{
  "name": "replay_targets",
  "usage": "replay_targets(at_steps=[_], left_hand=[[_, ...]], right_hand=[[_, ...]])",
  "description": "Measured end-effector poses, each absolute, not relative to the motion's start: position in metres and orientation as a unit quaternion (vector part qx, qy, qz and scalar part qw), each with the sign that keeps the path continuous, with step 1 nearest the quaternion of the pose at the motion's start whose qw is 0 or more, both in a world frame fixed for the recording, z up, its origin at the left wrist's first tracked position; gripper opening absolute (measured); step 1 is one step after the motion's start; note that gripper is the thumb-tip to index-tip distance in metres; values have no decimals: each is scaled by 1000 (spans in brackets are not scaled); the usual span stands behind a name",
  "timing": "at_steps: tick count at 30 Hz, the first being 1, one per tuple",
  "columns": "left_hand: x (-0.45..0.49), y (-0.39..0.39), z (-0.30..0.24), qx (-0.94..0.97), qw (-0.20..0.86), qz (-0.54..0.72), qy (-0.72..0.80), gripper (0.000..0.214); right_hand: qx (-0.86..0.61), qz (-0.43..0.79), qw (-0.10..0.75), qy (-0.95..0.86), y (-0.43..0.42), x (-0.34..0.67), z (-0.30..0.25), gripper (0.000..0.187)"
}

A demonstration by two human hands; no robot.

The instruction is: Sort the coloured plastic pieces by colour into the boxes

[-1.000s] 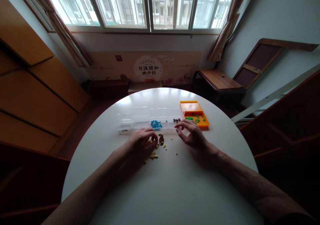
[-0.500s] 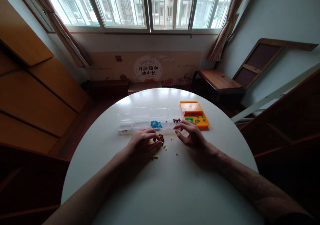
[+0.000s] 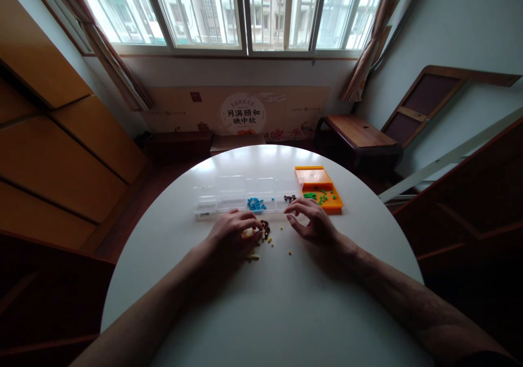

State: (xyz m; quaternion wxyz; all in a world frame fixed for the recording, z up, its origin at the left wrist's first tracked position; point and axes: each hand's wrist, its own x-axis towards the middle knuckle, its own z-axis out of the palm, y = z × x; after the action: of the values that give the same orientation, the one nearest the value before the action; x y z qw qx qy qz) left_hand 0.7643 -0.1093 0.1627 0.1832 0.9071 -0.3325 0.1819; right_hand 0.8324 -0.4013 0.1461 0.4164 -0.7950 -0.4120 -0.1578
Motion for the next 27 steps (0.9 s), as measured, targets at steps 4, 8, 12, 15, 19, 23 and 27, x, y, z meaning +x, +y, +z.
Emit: replay_targets(at_steps=[4,8,12,15,19,23,27], left_hand=[[764,-109,164,909,180,183,-329,18],[766,-107,162,908,181,182,-330,18],[766,-113,163,903,252,179,-299,22],[761,-125,170,876,387,144,-251,28],[755,-144,178,837,510,90,-177,31],[753,-158,177,809,568,37,-143,35],[754,-164,173,804,577,12,-147,39]], right_hand=[[-799,-158,414,-407,-402,832,145,10],[-796,-158,412,-414,-402,833,146,12],[-787,-171,404,-434,-401,832,148,10],[-775,-172,384,-471,-400,828,151,9],[-753,-183,361,-519,-398,823,156,19],[-733,-207,365,-535,-397,822,157,28],[-733,-202,377,-529,-398,823,154,21]])
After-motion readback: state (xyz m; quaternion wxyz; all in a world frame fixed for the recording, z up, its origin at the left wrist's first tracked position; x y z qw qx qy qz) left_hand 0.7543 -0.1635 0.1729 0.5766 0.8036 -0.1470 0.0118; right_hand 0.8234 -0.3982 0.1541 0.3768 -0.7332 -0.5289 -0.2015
